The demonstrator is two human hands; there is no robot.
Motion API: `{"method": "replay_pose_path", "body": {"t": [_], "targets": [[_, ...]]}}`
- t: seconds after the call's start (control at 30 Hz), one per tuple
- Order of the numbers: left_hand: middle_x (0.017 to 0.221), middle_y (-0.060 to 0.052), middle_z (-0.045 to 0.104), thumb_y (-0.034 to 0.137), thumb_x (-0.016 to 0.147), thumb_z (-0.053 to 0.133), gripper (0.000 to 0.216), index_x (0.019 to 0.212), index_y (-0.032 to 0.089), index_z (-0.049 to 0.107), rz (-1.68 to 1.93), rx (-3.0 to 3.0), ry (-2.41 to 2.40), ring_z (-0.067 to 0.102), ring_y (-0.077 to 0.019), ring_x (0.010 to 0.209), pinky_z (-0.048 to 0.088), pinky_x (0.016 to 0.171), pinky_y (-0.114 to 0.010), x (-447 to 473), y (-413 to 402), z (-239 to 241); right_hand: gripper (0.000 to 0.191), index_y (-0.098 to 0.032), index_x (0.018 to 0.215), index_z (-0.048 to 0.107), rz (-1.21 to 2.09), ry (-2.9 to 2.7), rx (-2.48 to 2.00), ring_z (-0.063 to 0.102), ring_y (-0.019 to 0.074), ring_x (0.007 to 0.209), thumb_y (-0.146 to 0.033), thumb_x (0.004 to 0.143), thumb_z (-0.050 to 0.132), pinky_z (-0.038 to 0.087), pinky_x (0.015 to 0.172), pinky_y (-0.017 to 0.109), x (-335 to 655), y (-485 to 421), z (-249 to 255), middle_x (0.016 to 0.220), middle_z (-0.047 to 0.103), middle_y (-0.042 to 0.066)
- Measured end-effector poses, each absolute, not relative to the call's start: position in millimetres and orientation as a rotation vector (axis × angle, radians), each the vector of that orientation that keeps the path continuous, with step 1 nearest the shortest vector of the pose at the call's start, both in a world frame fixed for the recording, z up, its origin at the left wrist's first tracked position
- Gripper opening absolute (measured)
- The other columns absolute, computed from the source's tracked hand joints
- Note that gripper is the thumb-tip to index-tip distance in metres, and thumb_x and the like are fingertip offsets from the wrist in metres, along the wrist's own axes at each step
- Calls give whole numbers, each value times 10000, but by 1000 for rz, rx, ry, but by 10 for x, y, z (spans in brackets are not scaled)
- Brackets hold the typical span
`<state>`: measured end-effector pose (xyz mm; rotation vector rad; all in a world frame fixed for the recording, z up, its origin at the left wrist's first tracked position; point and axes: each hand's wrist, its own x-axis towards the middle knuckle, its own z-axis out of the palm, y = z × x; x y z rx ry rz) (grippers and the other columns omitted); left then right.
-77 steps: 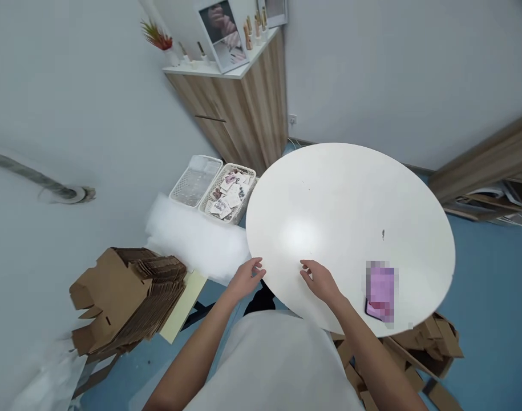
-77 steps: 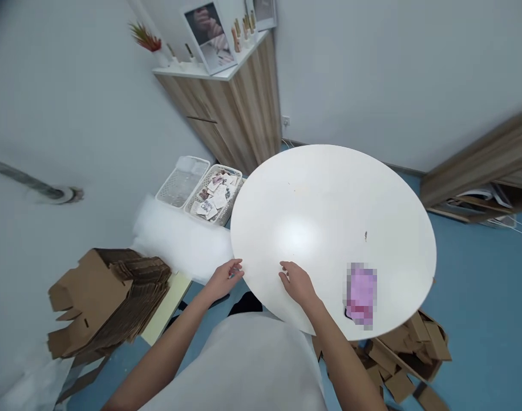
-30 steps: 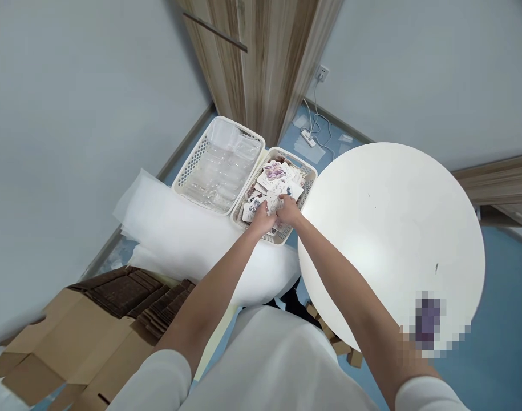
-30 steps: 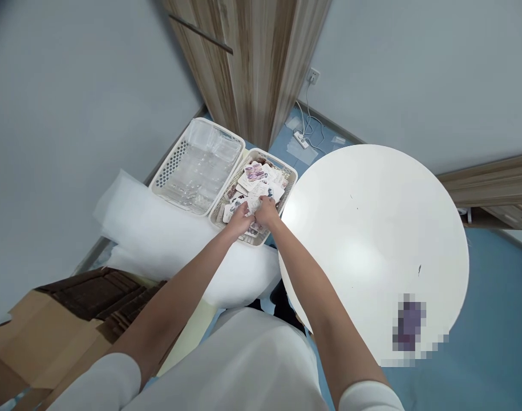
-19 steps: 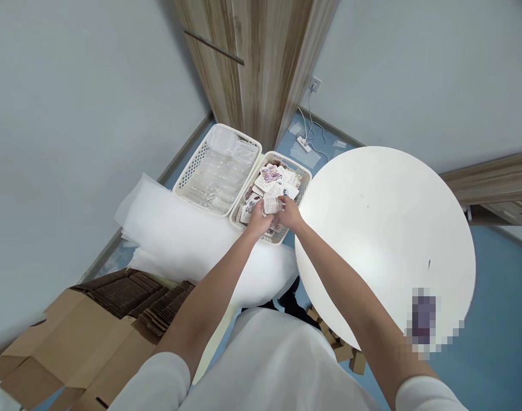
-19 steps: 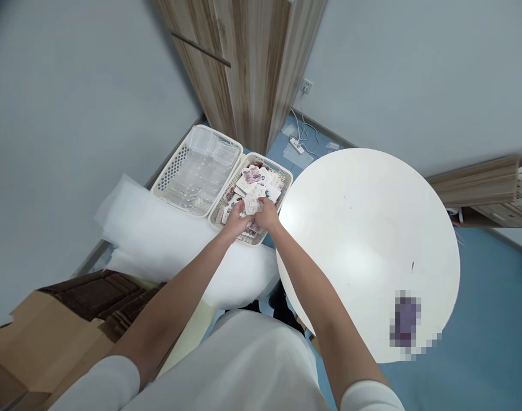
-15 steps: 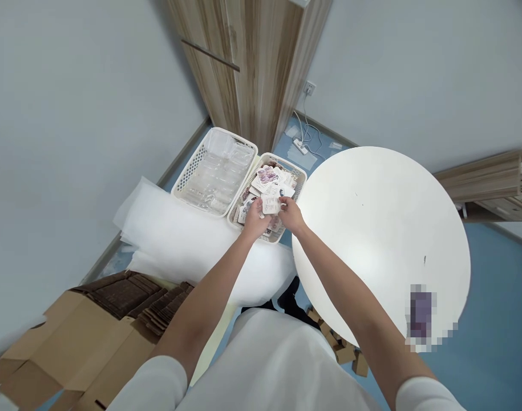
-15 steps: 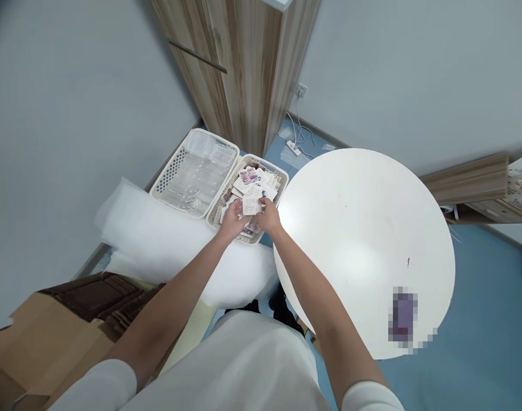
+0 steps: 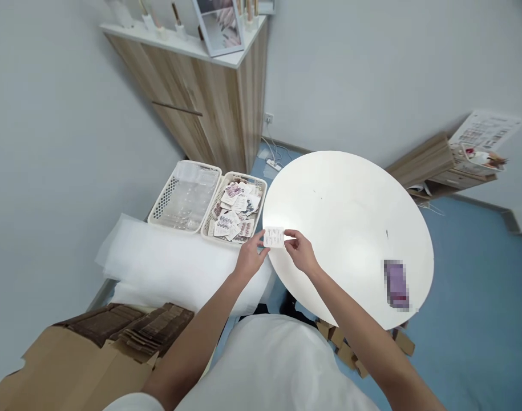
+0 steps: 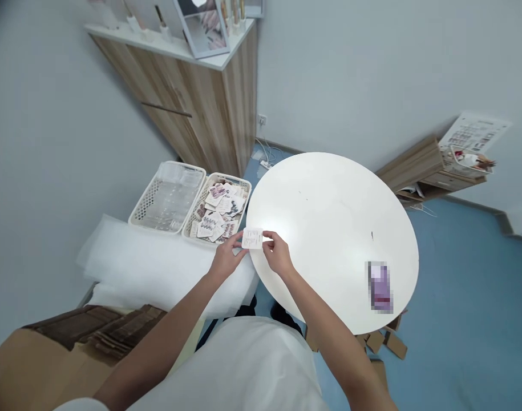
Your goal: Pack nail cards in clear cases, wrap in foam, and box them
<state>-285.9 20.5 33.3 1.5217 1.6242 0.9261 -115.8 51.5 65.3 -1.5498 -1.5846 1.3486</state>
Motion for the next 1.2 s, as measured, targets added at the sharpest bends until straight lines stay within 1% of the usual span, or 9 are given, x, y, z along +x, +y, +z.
{"method": "replay_pose_path", "body": {"t": [0.07,0.17,0.27,0.4,0.53,0.67,0.87,1.0,1.2], "targets": [[994,-56,632,198,714,582,479,1182,211,480,897,1578,1589,601,-176,829,471,781,-335,-2685,141,401,331,-222,1071,514,1316,-1569,-1533,595,139,777,-206,743,471,486,715,316,-921,382,725,972,611,47],[1096,-65,600,234,720,585,417,1132,214,530,860,1595,1487,596,-168,809,479,764,-329,-2404,26,513,346,-246,1097,516,1229,-1594,-1474,583,138,803,-209,758,465,480,756,338,-559,212,792,1056,570,49],[1111,-56,597,294,735,574,350,1077,218,575,818,1526,1376,596,-159,803,476,773,-319,-2084,-127,636,300,-251,1057,557,1118,-1646,-1423,565,153,830,-219,777,453,471,759,346,-202,63,847,998,574,47],[930,-61,656,361,735,572,357,1046,187,593,754,1318,1246,600,-167,784,467,773,-330,-1614,-362,760,212,-240,915,615,1056,-1675,-1396,546,155,808,-235,793,442,460,709,321,249,-115,923,892,571,42],[1020,-88,625,401,753,544,356,1014,165,601,721,1152,1075,601,-171,795,453,767,-338,-1193,-562,820,178,-228,836,625,1085,-1677,-1425,527,143,770,-253,784,457,443,678,305,652,-258,950,879,538,38],[985,-73,626,422,771,509,349,1006,187,613,606,1140,1095,585,-177,834,428,763,-321,-910,-679,868,151,-218,801,619,1203,-1634,-1423,524,140,753,-257,760,479,426,695,305,984,-362,915,831,572,21],[846,-54,622,363,761,519,307,977,178,634,539,1099,1072,538,-127,738,429,738,-281,-629,-708,931,184,-197,835,626,1446,-1353,-1343,535,138,720,-303,722,526,421,666,288,1339,-466,844,796,604,16],[870,-66,628,346,713,586,291,928,158,641,591,1083,1103,537,-124,743,432,748,-282,-456,-719,901,234,-183,864,623,1493,-1156,-1294,524,128,686,-338,693,581,423,668,289,1466,-495,816,733,584,6],[835,-51,630,346,710,585,288,923,158,634,652,1057,1156,532,-110,708,440,710,-260,-398,-724,830,357,-213,1009,573,1559,-915,-1236,541,124,743,-440,736,534,443,741,312,1499,-655,801,882,583,29]]}}
